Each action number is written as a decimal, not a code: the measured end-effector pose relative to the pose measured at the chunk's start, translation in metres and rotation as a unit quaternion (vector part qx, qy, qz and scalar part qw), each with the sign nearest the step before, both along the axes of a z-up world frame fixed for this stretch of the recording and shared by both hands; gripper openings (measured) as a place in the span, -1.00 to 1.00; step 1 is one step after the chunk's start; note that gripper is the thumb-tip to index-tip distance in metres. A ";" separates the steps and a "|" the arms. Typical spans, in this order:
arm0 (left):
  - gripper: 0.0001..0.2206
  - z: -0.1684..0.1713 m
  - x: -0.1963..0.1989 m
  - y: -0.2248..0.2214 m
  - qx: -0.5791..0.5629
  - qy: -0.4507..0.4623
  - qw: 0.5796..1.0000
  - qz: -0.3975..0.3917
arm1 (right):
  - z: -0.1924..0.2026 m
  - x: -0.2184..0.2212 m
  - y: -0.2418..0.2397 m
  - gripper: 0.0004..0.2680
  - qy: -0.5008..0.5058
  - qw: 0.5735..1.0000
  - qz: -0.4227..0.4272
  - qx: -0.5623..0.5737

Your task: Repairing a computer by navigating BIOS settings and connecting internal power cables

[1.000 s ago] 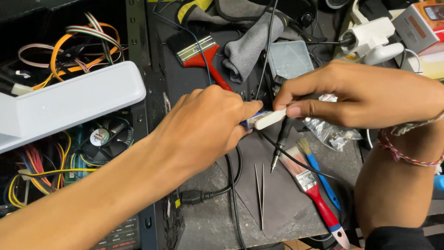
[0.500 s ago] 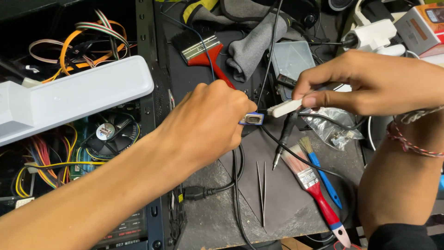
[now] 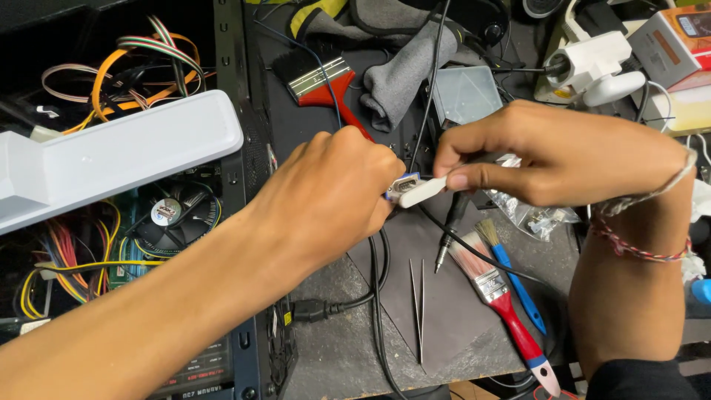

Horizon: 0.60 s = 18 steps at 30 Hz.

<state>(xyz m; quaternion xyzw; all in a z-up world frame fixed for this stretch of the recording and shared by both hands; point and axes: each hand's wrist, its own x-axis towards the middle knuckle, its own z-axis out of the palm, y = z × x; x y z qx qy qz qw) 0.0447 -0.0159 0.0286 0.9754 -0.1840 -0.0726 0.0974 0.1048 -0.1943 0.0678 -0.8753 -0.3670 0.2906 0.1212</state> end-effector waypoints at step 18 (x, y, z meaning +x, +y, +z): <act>-0.90 -0.004 -0.001 -0.001 0.028 -0.009 1.000 0.003 | -0.001 0.013 -0.010 -0.86 0.000 0.999 -0.028 -0.031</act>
